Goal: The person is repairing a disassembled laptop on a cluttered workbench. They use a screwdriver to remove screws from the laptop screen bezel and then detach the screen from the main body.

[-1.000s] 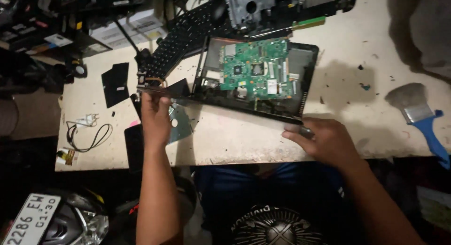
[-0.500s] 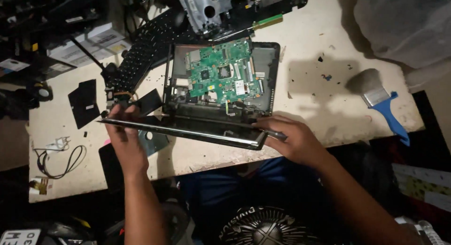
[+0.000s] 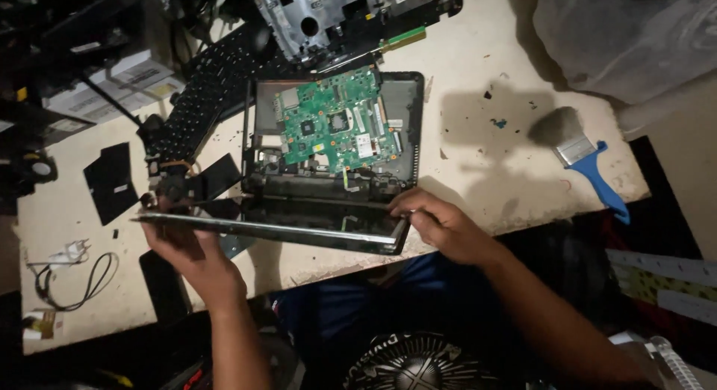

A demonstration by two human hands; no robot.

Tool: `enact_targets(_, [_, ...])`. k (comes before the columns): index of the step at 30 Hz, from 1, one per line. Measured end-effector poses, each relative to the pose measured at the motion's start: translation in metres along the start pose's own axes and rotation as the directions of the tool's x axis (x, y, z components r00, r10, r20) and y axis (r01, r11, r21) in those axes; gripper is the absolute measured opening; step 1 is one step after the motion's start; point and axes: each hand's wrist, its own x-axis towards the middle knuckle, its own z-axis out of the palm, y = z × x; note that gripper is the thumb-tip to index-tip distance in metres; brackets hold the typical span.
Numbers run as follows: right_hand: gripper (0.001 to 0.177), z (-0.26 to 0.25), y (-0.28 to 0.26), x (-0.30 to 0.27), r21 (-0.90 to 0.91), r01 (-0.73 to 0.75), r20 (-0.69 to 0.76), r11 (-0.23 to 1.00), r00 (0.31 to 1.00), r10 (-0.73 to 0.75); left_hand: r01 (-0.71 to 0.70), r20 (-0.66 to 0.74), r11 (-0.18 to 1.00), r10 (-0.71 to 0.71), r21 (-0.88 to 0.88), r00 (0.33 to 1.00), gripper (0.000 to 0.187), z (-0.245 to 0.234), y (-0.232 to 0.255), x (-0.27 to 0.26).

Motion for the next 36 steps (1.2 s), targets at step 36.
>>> enact_targets(36, [0.028,-0.113,-0.012,0.009,-0.785,-0.588,-0.62,0.195,0.753,-0.223,0.212,0.374,0.976,-0.218,0.057,0.901,0.034,0.066,-0.022,-0.135])
